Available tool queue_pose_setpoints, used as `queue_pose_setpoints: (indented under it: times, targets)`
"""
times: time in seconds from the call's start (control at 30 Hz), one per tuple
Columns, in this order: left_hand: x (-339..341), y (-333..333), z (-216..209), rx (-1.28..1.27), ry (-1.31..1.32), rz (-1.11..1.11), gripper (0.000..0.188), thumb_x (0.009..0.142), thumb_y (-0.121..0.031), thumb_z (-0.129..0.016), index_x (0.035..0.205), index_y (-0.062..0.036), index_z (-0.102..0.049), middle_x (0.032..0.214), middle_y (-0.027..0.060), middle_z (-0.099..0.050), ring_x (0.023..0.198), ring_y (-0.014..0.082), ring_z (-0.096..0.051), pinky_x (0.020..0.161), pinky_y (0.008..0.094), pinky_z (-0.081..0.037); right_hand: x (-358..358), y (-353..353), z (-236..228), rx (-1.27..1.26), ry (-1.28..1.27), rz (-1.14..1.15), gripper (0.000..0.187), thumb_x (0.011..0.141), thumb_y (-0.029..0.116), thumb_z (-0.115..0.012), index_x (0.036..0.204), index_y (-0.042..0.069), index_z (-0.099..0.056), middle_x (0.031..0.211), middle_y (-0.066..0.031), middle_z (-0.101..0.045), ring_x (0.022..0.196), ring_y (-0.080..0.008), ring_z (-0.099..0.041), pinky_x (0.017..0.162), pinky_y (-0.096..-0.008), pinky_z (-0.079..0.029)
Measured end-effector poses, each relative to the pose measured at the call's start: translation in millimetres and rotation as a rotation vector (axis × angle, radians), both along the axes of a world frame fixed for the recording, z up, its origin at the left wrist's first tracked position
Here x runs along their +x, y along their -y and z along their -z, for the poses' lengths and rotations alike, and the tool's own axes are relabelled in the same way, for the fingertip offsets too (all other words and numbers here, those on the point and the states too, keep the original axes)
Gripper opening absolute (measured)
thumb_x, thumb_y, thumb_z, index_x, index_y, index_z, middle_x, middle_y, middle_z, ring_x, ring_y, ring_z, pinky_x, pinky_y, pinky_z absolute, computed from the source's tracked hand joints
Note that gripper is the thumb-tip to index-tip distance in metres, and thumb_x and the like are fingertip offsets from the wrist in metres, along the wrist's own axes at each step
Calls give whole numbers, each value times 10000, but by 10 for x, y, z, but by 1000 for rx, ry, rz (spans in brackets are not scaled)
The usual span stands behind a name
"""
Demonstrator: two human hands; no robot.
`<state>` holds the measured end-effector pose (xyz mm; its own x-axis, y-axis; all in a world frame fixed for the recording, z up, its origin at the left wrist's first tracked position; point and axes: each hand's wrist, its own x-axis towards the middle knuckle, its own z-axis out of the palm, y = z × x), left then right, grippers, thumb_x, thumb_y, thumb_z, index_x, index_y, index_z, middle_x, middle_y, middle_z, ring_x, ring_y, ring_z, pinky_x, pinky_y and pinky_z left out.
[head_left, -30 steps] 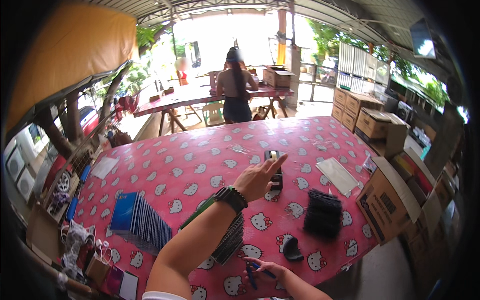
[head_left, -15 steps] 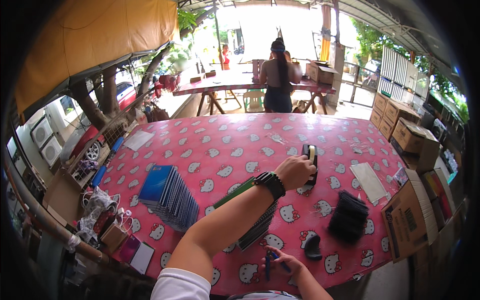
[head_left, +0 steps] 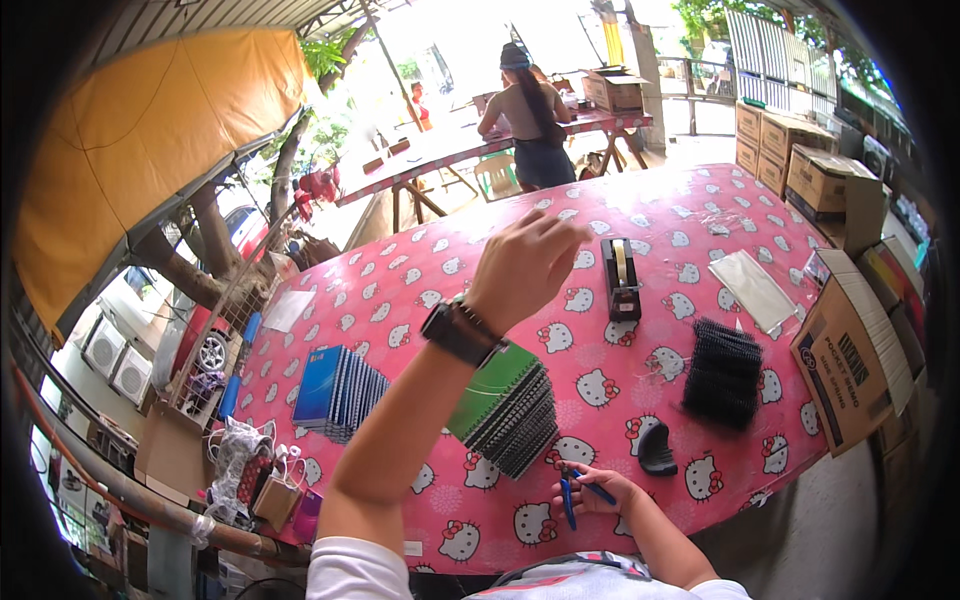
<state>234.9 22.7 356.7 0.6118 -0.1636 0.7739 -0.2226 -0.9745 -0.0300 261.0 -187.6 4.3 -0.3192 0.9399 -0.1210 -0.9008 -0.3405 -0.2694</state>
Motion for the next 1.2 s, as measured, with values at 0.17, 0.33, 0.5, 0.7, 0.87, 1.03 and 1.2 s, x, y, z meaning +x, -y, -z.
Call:
queue_pose_setpoints:
  times: [0.17, 0.33, 0.5, 0.7, 0.87, 1.03, 1.2]
  targets:
    - [-591, -6, 445, 59, -337, -122, 431, 859, -260, -620, 1246, -98, -522, 1286, 136, -506, 1223, 321, -437, 998, 430, -378, -55, 35, 118, -25, -204, 215, 502, 915, 245, -494, 1364, 179, -279, 1252, -194, -509, 1148, -361, -520, 948, -618, -389]
    - [-1199, -11, 767, -126, -616, -264, 678, 881, -510, -515, 1391, -93, -354, 1437, 163, -332, 1353, 352, -255, 1099, 468, -210, -336, 135, -336, 44, -247, 110, 483, 882, 568, -458, 1203, 210, -504, 1324, -159, -464, 1236, -404, -427, 973, -618, -355]
    - [-1302, -60, 788, -224, -659, -214, 674, 876, -523, -518, 1365, -74, -404, 1422, 170, -357, 1339, 357, -290, 1095, 462, -221, -429, 349, -106, -65, -261, -29, 420, 900, 512, -458, 1173, 219, -585, 1353, -149, -455, 1230, -388, -440, 977, -539, -383]
    - [-1365, -31, 795, -306, -615, -114, 583, 883, -445, -560, 1323, -76, -463, 1394, 164, -399, 1311, 365, -339, 1086, 452, -249, -419, 423, -233, -175, -5, 137, 414, 906, 366, -505, 1214, 89, -523, 1260, -166, -537, 1112, -309, -557, 892, -410, -473]
    - [-1242, -56, 789, -298, -625, -402, 990, 720, -638, -645, 1437, -86, -242, 1473, 228, -215, 1362, 355, -239, 1106, 444, -216, -391, 375, -390, -195, 84, 434, 412, 893, 274, -566, 1244, 69, -498, 1118, -126, -618, 991, -235, -616, 794, -349, -509]
    - [-1172, -137, 839, -339, -815, -456, 1080, 686, -631, -665, 1464, -88, -150, 1483, 233, -194, 1365, 375, -220, 1112, 435, -213, -499, 297, -712, -95, 955, 568, 458, 850, 199, -642, 1273, 80, -511, 1012, -85, -609, 903, -199, -601, 758, -306, -484]
    - [-1137, -91, 866, -323, -771, -516, 1020, 658, -598, -670, 1446, -126, -227, 1460, 195, -265, 1335, 369, -287, 1084, 460, -263, -541, 174, -920, 470, 1828, 774, 495, 781, 176, -682, 1243, 73, -539, 1053, -151, -591, 892, -286, -599, 800, -370, -489]
